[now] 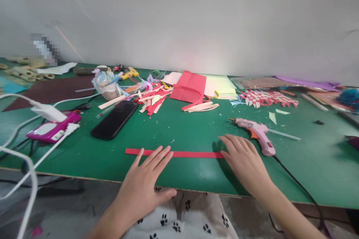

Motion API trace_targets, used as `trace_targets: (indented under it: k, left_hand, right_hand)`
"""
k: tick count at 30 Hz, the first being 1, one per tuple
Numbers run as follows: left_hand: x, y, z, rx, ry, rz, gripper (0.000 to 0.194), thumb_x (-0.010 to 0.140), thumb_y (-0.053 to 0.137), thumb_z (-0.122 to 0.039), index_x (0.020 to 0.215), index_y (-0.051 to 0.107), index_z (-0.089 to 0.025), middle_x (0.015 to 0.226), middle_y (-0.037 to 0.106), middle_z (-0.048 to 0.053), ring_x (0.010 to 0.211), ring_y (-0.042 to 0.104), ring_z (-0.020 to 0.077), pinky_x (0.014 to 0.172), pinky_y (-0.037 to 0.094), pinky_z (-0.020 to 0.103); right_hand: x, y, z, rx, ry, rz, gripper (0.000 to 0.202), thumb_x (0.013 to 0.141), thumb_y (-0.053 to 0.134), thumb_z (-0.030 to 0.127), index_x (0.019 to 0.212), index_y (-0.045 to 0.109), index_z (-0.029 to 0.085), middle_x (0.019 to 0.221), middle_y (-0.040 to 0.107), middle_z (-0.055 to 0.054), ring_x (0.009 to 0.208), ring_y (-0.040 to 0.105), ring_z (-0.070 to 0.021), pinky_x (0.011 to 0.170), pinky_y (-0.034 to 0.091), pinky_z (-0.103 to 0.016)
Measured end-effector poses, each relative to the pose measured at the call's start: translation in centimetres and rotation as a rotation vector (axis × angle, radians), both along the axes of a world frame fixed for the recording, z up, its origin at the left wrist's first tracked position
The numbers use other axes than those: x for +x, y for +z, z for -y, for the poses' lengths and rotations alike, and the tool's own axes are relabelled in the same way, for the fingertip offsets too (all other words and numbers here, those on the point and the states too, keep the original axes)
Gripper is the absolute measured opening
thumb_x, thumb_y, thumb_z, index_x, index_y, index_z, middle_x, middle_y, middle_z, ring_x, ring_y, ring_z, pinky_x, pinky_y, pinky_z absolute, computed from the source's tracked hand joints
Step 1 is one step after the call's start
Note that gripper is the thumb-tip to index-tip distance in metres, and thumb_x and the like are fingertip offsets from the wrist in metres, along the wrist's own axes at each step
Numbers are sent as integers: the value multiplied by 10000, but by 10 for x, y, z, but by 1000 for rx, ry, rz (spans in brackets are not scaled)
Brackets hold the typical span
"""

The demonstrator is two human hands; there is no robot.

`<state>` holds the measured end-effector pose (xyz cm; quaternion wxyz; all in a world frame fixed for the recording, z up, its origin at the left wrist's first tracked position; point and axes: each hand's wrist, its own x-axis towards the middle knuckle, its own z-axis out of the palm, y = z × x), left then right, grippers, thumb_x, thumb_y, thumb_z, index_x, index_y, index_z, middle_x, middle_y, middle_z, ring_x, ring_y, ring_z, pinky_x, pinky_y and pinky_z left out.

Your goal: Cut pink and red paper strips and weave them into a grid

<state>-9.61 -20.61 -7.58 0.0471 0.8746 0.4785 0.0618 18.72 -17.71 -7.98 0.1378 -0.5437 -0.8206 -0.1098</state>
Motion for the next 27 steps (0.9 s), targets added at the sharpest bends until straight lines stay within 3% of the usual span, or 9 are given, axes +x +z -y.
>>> trace_targets:
  k: [2,5,8,13,20,24,27]
  left_hand:
    - [2,-1,1,11,6,3,745,767,418,-632,1381,203,-270,1403,314,34,1258,327,258,1051,136,498]
    - [3,-2,2,25,-6,9,754,770,393,-646,1381,212,-245,1401,317,48,1260,323,258,1058,93,502]
    - [-2,-3,0,23,-20,-3,739,782,379,-636,1383,209,-241,1401,317,43,1264,318,246,1058,131,466]
    - [-23,-3,-1,34,6,-51,724,787,388,-624,1388,183,-276,1414,289,18,1266,318,240,1028,222,416]
    - [-60,-6,10,109,151,-132,765,787,397,-613,1403,101,-269,1409,296,25,1259,328,253,1022,200,446]
    - [-66,-10,15,155,220,-138,774,777,408,-618,1401,109,-271,1394,328,36,1247,344,275,1025,139,507]
    - [-66,-13,16,177,226,-133,773,768,408,-629,1397,148,-261,1385,345,55,1242,350,282,1025,130,513]
  right_hand:
    - [-27,2,10,-23,91,-49,403,887,377,292,1259,411,141,1261,496,-117,1175,411,-257,954,326,-445]
    - [-68,3,24,-217,291,-64,587,875,315,479,1353,299,140,1405,321,-83,1288,274,-238,1012,289,-432]
    - [-90,1,28,-340,294,-81,698,859,233,566,1381,236,102,1441,201,-99,1323,186,-238,1048,227,-455]
    - [-89,1,24,-429,296,-87,743,840,218,607,1401,151,124,1456,94,-60,1341,108,-217,1070,185,-448]
    - [-87,1,23,-460,293,-105,764,827,195,632,1405,131,135,1457,80,-49,1343,93,-219,1079,161,-450]
    - [-91,6,25,-503,265,-118,785,821,203,637,1401,142,111,1455,71,-75,1341,86,-239,1076,150,-469]
    - [-113,12,29,-524,212,-169,834,807,197,658,1392,160,65,1449,72,-120,1341,55,-258,1072,129,-494]
